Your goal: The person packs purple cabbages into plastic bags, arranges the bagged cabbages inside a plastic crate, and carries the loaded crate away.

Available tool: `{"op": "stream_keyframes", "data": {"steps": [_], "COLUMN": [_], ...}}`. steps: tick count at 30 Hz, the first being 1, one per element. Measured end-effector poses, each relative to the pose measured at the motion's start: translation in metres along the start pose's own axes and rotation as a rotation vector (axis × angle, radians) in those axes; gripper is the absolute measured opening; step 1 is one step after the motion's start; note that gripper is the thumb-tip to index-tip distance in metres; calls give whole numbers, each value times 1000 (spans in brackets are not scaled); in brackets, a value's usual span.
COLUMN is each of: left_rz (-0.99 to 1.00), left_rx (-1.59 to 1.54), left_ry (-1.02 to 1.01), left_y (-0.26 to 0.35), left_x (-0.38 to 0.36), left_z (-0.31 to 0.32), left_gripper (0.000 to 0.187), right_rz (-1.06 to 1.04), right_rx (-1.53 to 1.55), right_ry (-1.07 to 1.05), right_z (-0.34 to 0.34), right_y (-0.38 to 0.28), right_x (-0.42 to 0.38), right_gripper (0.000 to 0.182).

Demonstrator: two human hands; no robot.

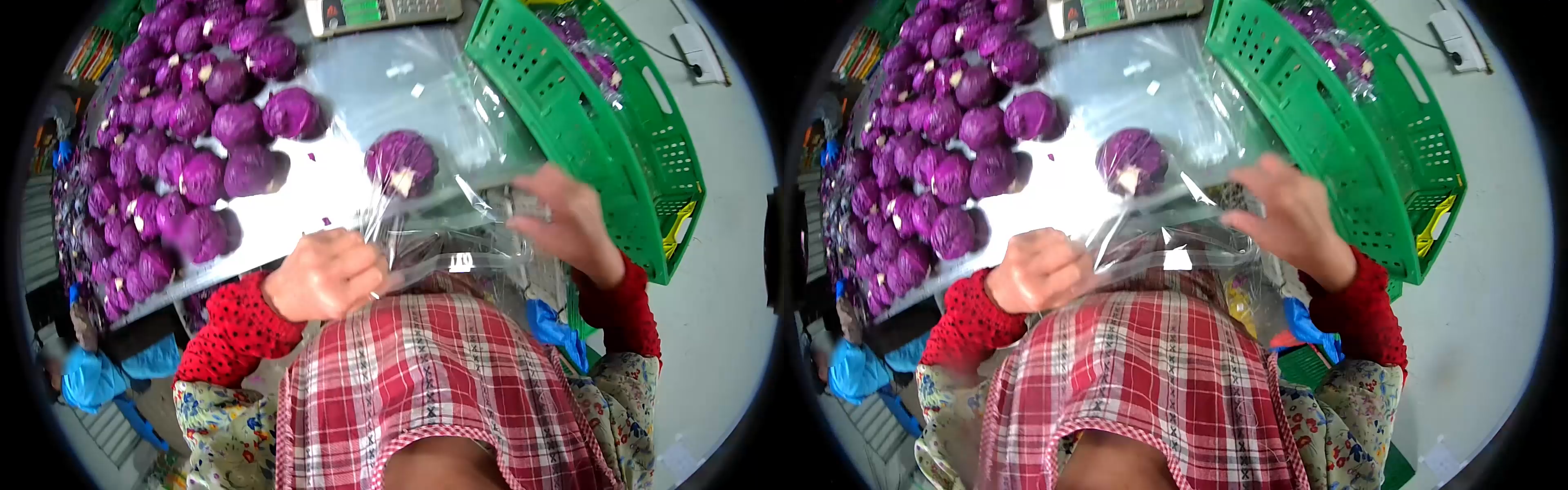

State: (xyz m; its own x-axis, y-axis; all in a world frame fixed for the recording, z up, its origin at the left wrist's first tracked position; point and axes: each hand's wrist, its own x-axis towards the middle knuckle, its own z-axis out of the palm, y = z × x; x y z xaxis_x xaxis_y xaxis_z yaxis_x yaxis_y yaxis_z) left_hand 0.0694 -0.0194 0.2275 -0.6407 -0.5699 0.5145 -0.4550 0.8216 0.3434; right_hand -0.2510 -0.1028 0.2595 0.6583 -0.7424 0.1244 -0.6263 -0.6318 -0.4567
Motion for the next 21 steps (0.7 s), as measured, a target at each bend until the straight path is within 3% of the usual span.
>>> {"op": "stream_keyframes", "data": {"steps": [3,7,11,13,15,16,17,18,20,21], "left_rz": [-11,-14,15,33,-56,-38,55,118,204,74], "left_rx": [57,165,112,102,183,163,90,105,109,177], "left_ry": [-35,-41,-113,-151,-158,-148,-170,-113,-33,-22], "left_y": [8,19,23,21,19,19,17,20,13,4], "left_x": [-4,5,10,11,7,2,-3,-8,-15,-25], "left_z": [6,7,7,5,-4,-4,-4,-4,-14,-17], "left_gripper": [22,25,28,30,32,32,22,25,40,64], "right_rz": [-152,-330,-347,-483,-483,-92,-55,-43,42,95], "right_rx": [286,542,551,588,266,44,-146,-341,-189,-84], "right_ry": [-63,-203,-70,-103,-146,-522,-652,-792,-760,-751], "right_z": [1,63,74,60,47,49,64,79,94,104], "right_y": [-49,-67,-77,-70,-27,19,59,99,130,133], "right_x": [17,18,4,-21,-77,-137,-188,-238,-247,-260], "right_gripper": [31,22,21,19,13,15,22,29,38,42]}}
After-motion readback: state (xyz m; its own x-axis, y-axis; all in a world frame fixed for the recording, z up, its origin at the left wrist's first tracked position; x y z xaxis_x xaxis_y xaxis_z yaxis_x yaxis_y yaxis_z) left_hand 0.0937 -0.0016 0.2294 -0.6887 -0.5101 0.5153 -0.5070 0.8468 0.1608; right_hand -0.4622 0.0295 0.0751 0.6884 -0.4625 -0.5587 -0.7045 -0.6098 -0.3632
